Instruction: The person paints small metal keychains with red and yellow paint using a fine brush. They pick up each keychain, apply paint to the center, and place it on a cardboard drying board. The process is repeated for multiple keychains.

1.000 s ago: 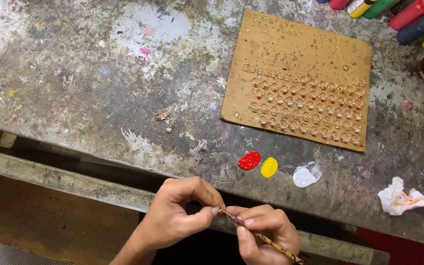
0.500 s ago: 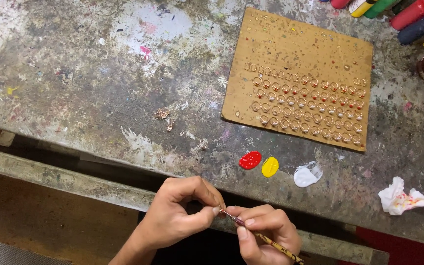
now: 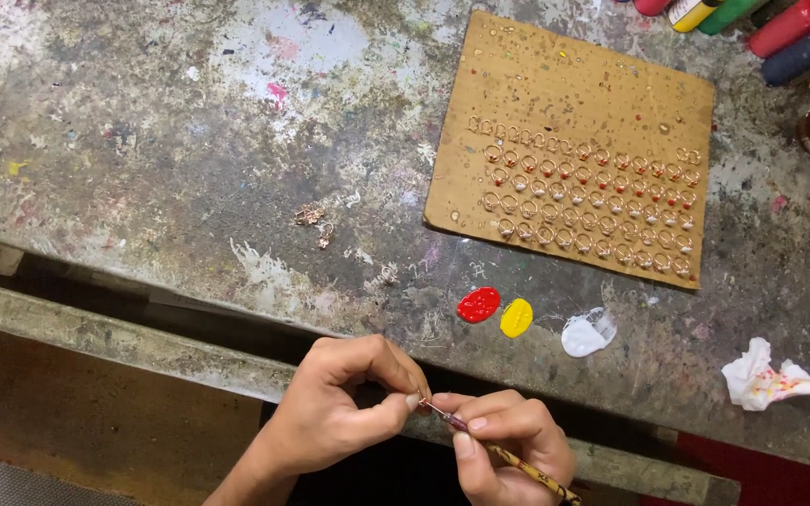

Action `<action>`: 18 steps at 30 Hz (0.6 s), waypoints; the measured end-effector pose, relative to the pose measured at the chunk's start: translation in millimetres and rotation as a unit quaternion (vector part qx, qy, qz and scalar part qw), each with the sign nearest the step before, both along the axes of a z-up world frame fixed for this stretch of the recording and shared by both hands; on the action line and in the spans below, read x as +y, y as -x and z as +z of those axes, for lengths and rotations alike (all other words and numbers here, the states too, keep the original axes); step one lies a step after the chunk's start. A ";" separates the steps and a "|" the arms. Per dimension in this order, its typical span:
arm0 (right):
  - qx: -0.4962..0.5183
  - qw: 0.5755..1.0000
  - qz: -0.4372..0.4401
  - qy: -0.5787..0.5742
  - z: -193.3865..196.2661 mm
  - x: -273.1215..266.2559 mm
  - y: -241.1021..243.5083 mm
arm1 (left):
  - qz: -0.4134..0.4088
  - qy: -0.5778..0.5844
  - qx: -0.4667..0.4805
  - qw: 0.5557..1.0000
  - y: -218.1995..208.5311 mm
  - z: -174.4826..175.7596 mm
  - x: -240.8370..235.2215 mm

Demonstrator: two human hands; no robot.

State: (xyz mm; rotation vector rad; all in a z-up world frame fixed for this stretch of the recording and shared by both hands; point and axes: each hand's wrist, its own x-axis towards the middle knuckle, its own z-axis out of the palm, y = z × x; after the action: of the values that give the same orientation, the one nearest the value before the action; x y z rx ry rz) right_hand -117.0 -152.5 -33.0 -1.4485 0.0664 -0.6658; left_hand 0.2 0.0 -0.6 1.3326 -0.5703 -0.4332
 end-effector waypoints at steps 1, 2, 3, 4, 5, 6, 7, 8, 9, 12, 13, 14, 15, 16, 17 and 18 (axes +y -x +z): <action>0.000 1.000 0.000 0.000 -0.2 0.0 -0.2 | 0.000 0.000 0.000 1.000 0.0 0.0 0.0; -0.003 1.000 -0.001 -0.001 -0.3 0.0 -0.3 | -0.001 0.000 0.001 1.000 0.1 0.0 0.0; -0.007 1.000 -0.002 -0.002 -0.4 0.0 -0.7 | -0.002 0.000 0.001 1.000 -0.1 0.1 0.0; -0.008 1.000 -0.002 -0.002 0.2 0.2 -0.8 | -0.001 0.001 0.001 1.000 -0.1 0.3 0.0; -0.004 1.000 -0.001 -0.002 0.7 0.4 -0.8 | -0.001 0.002 0.002 1.000 -0.1 0.3 0.0; 0.001 1.000 0.000 -0.003 1.2 0.6 -0.8 | -0.001 0.004 0.004 1.000 -0.1 0.4 -0.1; 0.001 1.000 -0.001 -0.002 -0.2 -0.5 -0.1 | -0.001 0.005 0.004 1.000 -0.1 0.4 -0.1; -0.005 1.000 0.008 -0.007 -1.7 -1.5 0.5 | -0.001 0.004 0.005 1.000 -0.1 0.5 0.0; -0.011 1.000 0.016 -0.011 -3.3 -2.4 1.1 | -0.002 0.003 0.006 1.000 -0.1 0.3 0.3; -0.009 1.000 -0.004 -0.004 -0.5 0.3 -1.8 | -0.004 0.011 0.014 1.000 0.4 -1.3 -0.1; -0.009 1.000 -0.004 -0.004 -0.3 0.2 -1.3 | -0.005 0.012 0.015 1.000 0.2 -0.9 -0.2; -0.006 1.000 -0.003 -0.007 -0.1 0.3 -0.8 | -0.005 0.009 0.013 1.000 0.0 -0.6 -0.1; -0.003 1.000 -0.001 -0.010 0.0 0.4 -0.3 | -0.005 0.006 0.011 1.000 -0.1 -0.3 0.2; -0.003 1.000 -0.001 -0.010 0.6 1.0 -0.5 | -0.005 0.007 0.011 1.000 0.0 -0.4 0.3; -0.001 1.000 -0.004 -0.016 1.2 1.5 -0.8 | -0.005 0.007 0.013 1.000 0.0 -0.3 0.4; 0.001 1.000 -0.008 -0.022 2.0 2.0 -1.0 | -0.005 0.007 0.014 1.000 -0.1 -0.2 0.3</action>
State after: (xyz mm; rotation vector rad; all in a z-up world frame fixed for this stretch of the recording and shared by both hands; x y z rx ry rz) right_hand -116.0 -150.5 -31.0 -1.4077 0.0932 -0.6722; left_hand 0.2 0.3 -0.8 1.3078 -0.5563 -0.4551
